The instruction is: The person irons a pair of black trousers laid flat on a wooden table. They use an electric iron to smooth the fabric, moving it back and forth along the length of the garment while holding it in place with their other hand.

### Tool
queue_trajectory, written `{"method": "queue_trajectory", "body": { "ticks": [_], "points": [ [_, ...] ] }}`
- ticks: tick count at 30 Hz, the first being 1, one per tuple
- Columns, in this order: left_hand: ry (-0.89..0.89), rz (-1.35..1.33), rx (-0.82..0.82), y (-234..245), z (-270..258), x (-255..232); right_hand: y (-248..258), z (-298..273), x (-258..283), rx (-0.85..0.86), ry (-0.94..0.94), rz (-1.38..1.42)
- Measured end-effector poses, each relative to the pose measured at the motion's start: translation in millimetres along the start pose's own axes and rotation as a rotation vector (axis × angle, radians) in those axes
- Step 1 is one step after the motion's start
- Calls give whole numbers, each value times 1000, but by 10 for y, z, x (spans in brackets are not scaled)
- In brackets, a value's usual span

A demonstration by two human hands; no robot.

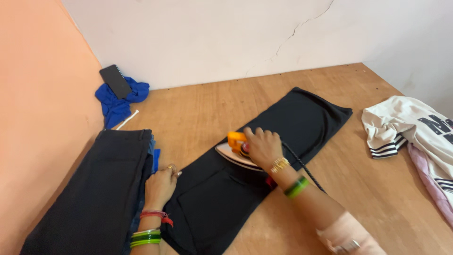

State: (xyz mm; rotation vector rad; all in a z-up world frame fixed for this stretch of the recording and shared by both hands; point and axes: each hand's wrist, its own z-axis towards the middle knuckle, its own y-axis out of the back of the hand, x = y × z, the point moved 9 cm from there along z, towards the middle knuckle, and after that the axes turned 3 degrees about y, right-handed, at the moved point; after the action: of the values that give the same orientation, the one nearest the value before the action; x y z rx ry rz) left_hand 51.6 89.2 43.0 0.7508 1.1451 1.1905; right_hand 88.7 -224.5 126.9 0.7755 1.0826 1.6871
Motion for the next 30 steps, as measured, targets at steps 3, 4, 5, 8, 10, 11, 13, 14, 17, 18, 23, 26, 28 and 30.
{"method": "queue_trajectory", "body": {
  "ticks": [3, 4, 5, 8, 10, 11, 13, 14, 17, 18, 23, 26, 28, 30],
  "points": [
    [6, 0, -16, 15, -29, 35, 73, 170, 0, 130, -20, 79],
    [7, -3, -20, -3, -53, 42, 126, 139, -36, 182, -28, 121],
    [3, 6, -15, -2, -27, 32, 213, 126, -71, 219, -43, 166],
    [-1, 28, -24, -40, -41, 33, 579, -210, 160, 83, 227, 211],
    [-28, 60, -44, -25, -32, 24, 545, -442, 386, 154, 434, 243],
    [-23, 49, -28, -4, 3, 19, 516, -519, 459, 172, 526, 256],
    [-7, 23, 8, 8, -31, -14, 437, -611, 569, 101, 688, 175],
    [-20, 9, 2, 37, -16, -45, 373, -643, 609, 69, 771, 133],
    [-36, 12, -4, 102, -49, -80, 204, -342, 426, 30, 584, 134],
    [-40, 43, -1, 113, -42, -86, 187, -318, 446, 17, 612, 141],
    [-60, 143, 16, 242, -34, -116, 287, -536, 876, -45, 866, 275],
    [-49, 136, -32, 383, -19, -75, 235, -678, 1233, -79, 939, 235],
    [-31, 145, -69, 441, -43, -33, 191, -625, 1243, -87, 941, 203],
    [-23, 141, -87, 449, -57, -20, 121, -479, 1166, -65, 883, 176]
  ]
}}
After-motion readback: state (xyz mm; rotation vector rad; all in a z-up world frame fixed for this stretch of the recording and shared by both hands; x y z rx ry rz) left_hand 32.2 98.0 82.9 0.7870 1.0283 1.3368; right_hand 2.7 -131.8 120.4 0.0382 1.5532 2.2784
